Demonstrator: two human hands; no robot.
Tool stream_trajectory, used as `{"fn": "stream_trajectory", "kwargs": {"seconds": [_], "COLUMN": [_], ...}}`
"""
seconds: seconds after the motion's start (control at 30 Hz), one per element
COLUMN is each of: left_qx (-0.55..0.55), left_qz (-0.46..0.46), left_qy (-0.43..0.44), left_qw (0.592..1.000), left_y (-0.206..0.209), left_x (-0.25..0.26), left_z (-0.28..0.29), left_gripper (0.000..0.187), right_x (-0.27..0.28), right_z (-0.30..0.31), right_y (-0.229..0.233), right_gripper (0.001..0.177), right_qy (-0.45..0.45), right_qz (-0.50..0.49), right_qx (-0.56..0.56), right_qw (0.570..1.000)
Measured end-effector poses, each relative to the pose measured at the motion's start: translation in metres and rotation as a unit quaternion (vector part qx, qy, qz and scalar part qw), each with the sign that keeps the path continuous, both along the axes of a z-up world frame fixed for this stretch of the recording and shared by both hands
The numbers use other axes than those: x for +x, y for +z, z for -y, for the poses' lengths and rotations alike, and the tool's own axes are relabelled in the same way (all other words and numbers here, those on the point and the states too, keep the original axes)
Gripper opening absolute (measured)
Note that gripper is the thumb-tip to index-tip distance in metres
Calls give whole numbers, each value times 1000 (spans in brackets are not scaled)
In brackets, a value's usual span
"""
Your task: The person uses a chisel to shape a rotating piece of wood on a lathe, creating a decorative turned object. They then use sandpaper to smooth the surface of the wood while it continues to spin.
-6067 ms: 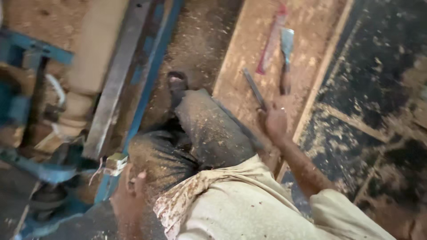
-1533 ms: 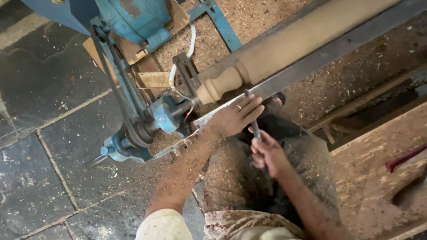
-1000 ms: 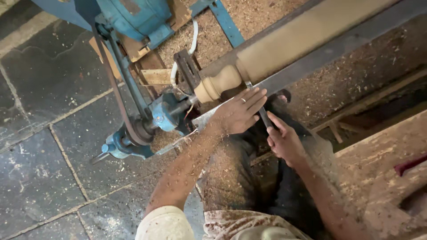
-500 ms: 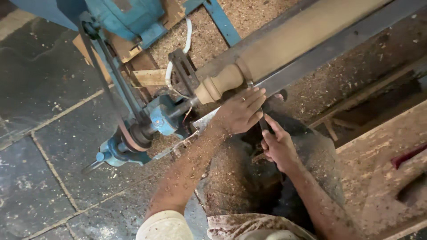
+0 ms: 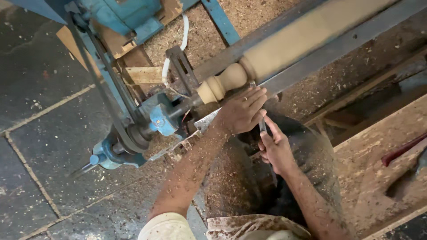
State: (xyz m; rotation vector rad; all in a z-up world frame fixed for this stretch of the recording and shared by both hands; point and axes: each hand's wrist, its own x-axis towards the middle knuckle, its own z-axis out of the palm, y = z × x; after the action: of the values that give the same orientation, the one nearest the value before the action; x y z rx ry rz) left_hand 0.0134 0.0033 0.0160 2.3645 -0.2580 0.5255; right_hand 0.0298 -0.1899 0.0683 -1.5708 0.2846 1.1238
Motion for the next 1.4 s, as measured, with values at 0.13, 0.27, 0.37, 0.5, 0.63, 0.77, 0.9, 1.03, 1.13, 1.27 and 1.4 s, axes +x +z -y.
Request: {"fn": "stream_trajectory", "kwargs": {"seconds": [0.13, 0.27, 0.37, 0.5, 0.63, 0.77, 0.9, 1.03, 1.13, 1.27, 1.4], "left_qx": [-10, -10, -23, -27, -34, -76, -90, -118, -122, -126, -82], "left_qz": [2, 4, 9, 20, 23, 3, -15, -29, -26, -22, 4], "left_qy": [3, 11, 15, 38, 50, 63, 78, 68, 55, 53, 24], "left_qw": [1000, 1000, 1000, 999, 998, 995, 993, 990, 991, 990, 996], "left_y": [2, 2, -1, -3, -6, -11, -16, -12, -9, -8, -2], "left_x": [-1, 0, -2, 0, -1, -4, -4, -9, -10, -13, -7], "left_z": [-1, 0, 0, -1, -3, 1, 1, -1, -4, -3, -6], "left_gripper": [42, 41, 41, 39, 37, 36, 35, 33, 32, 32, 34], "right_x": [-9, -16, -20, -32, -47, -62, -72, -80, -84, -86, -63], "right_z": [-5, -8, -12, -23, -42, -60, -74, -82, -87, -79, -57], "right_y": [-4, -9, -14, -18, -19, -18, -24, -36, -43, -44, -32], "right_gripper": [58, 56, 57, 60, 56, 51, 47, 33, 26, 26, 42], "right_qy": [-19, -23, -31, -58, -112, -144, -140, -201, -225, -213, -180], "right_qz": [-1, 10, 4, 9, -2, 17, 52, 20, 25, 31, 12], "right_qx": [13, 4, -1, 38, 17, 17, 35, 75, 97, 103, 32], "right_qw": [1000, 1000, 999, 998, 994, 989, 988, 977, 969, 971, 983]}}
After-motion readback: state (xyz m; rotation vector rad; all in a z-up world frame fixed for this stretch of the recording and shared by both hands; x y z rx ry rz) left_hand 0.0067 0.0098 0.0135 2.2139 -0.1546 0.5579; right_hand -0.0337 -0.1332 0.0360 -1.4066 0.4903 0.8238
